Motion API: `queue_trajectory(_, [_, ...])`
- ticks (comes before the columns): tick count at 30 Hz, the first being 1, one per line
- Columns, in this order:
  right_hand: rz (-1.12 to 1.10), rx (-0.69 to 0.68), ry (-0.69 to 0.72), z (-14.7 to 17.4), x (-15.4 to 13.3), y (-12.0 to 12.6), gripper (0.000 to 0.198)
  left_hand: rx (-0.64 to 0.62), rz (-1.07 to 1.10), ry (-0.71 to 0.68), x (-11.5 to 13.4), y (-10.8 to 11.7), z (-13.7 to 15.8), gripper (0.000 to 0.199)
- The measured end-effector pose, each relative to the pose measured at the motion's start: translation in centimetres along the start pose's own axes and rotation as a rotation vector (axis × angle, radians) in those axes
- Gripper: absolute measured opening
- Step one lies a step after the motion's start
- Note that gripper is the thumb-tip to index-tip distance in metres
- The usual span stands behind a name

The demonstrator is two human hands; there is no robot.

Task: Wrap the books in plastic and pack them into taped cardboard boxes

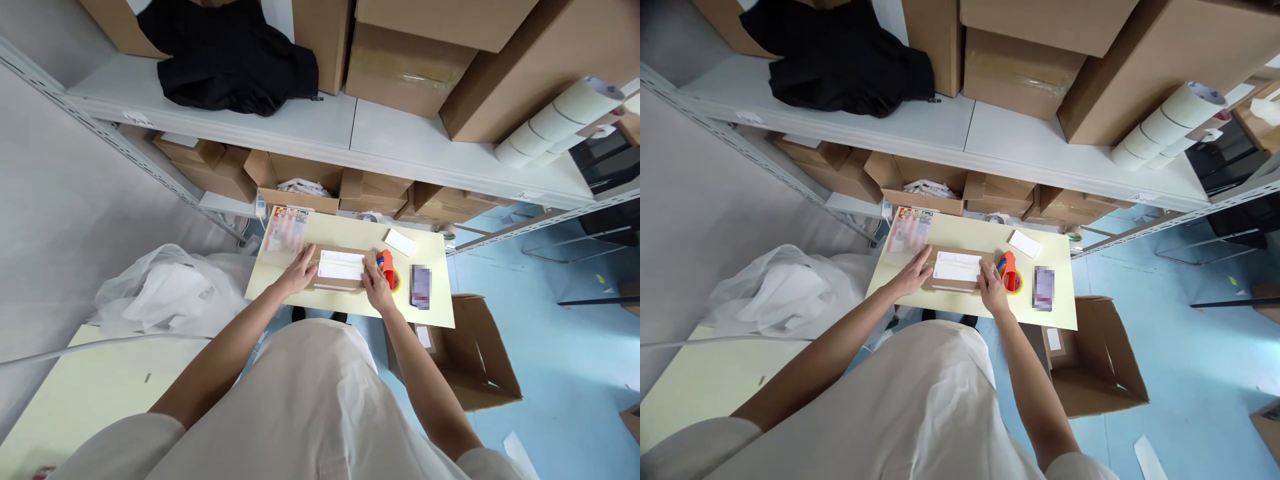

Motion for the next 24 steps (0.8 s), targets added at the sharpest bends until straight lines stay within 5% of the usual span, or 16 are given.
queue_trajectory(6, [0.041,0.011,-0.089,-1.9,0.2,0.3,0.053,0.008,-0.023,-0.024,0.4,1.4,-1.9,0.071])
queue_trajectory(12, [0.021,0.004,-0.047,-0.8,0.8,-0.2,0.053,0.002,-0.072,-0.032,0.3,1.2,-0.9,0.07])
queue_trajectory(17, [0.036,0.029,-0.041,-0.5,0.6,-0.3,0.055,0.209,-0.348,0.034,2.8,0.8,1.0,0.06])
queue_trajectory(21, [0.058,0.028,-0.005,-0.5,0.2,-0.7,0.063,0.081,-0.469,-0.161,5.5,-1.3,1.0,0.061])
queue_trajectory(24, [0.06,0.01,0.083,-0.4,1.2,-0.6,0.066,0.039,-0.482,-0.181,5.7,-1.9,0.6,0.068])
Point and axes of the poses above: each hand's wrist, its own z-axis away from the middle knuckle, its own y-axis out of the back of the hand, x = y × z, the point moved 6 cm from there along -z, towards the middle knuckle, and after that the axes turned 7 degrees about -x, right-handed, at the moved point
